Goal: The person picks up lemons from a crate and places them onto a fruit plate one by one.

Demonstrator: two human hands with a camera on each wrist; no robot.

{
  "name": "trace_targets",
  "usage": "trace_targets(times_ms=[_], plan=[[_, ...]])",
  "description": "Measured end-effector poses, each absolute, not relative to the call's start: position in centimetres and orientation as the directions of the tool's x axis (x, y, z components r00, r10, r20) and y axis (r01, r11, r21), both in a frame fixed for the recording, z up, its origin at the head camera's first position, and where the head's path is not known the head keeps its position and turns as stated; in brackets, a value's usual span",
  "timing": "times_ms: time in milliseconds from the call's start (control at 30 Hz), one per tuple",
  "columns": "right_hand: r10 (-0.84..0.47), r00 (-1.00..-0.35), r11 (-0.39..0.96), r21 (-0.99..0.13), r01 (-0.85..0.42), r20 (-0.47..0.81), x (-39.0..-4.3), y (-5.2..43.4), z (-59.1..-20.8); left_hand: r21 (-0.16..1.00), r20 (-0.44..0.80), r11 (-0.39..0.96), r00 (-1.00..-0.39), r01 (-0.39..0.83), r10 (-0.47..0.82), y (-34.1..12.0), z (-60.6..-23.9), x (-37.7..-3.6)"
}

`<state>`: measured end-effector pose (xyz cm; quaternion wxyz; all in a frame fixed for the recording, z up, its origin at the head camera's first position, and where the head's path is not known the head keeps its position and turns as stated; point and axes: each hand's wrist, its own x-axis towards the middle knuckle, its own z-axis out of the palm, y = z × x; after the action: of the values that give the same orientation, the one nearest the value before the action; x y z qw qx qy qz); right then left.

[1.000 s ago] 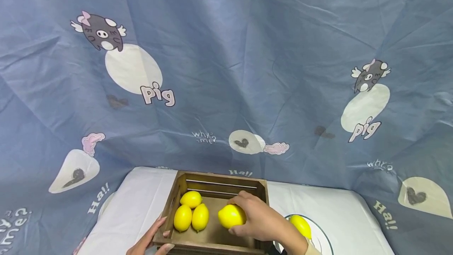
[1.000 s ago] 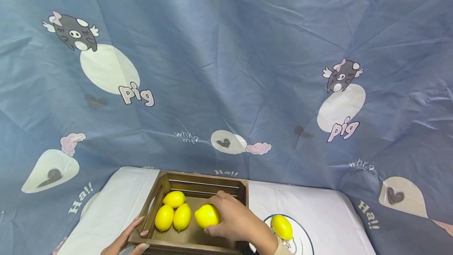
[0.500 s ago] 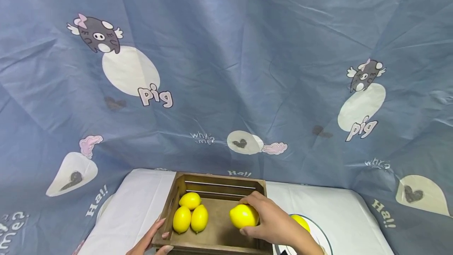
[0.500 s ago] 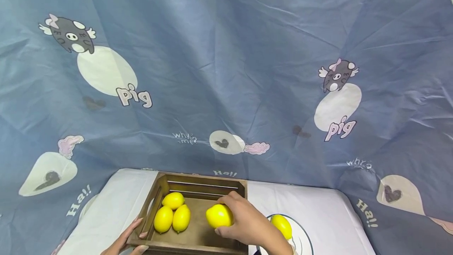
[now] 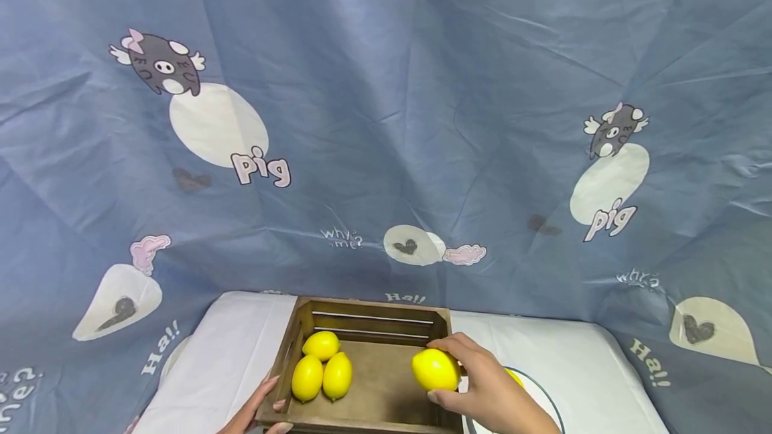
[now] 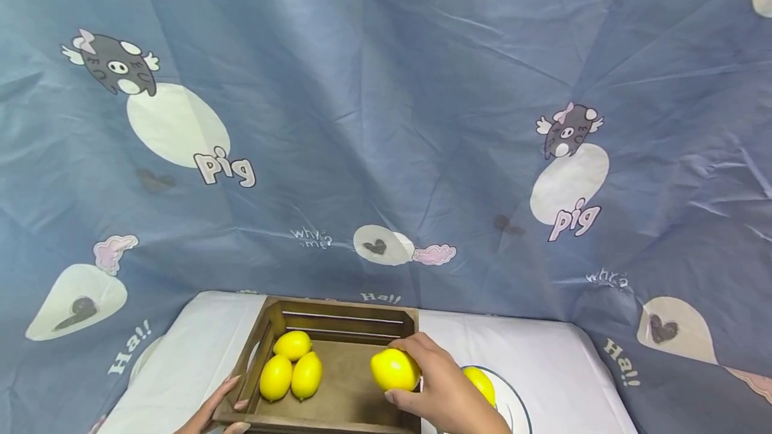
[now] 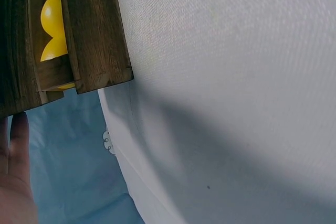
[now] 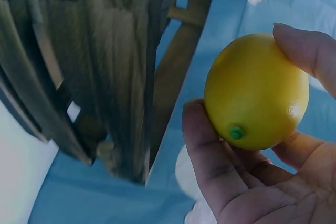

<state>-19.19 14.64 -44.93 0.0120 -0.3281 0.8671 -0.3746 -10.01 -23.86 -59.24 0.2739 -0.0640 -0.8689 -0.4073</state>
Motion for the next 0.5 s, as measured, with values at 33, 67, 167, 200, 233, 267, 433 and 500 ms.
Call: trace_targets(times_ms=[33, 67, 167, 200, 233, 267, 433, 500], plan=[[-0.562, -0.796, 0.51, -0.663, -0.548, 0.225, -19.1, 15.0, -44.9, 0.668, 0.541, 0.658, -0.834, 0.348, -0.109, -24.0, -59.6, -10.1], [-0.545, -0.807, 0.518, -0.667, -0.536, 0.225, -19.0, 15.4, -44.9, 0.667, 0.549, 0.655, -0.829, 0.356, -0.107, -24.1, -60.0, -10.2], [-0.501, -0.837, 0.536, -0.681, -0.499, 0.218, -18.9, 16.6, -45.0, 0.68, 0.568, 0.6, -0.82, 0.422, -0.067, -25.1, -62.3, -10.9], [-0.487, -0.848, 0.544, -0.686, -0.483, 0.211, -18.9, 17.0, -45.0, 0.689, 0.575, 0.566, -0.817, 0.453, -0.045, -25.6, -63.1, -11.2], [-0.475, -0.857, 0.549, -0.693, -0.467, 0.201, -18.9, 17.4, -45.1, 0.697, 0.585, 0.523, -0.811, 0.491, -0.018, -26.1, -64.1, -11.6], [-0.465, -0.865, 0.555, -0.7, -0.449, 0.187, -18.9, 17.8, -45.1, 0.71, 0.581, 0.489, -0.814, 0.506, -0.002, -26.3, -64.5, -11.7], [-0.422, -0.897, 0.564, -0.737, -0.372, 0.13, -18.7, 19.5, -45.6, 0.756, 0.534, 0.473, -0.844, 0.452, -0.048, -25.2, -62.4, -11.4], [-0.395, -0.913, 0.564, -0.757, -0.33, 0.104, -18.5, 19.9, -45.9, 0.765, 0.527, 0.475, -0.847, 0.435, -0.073, -24.5, -61.0, -11.1]])
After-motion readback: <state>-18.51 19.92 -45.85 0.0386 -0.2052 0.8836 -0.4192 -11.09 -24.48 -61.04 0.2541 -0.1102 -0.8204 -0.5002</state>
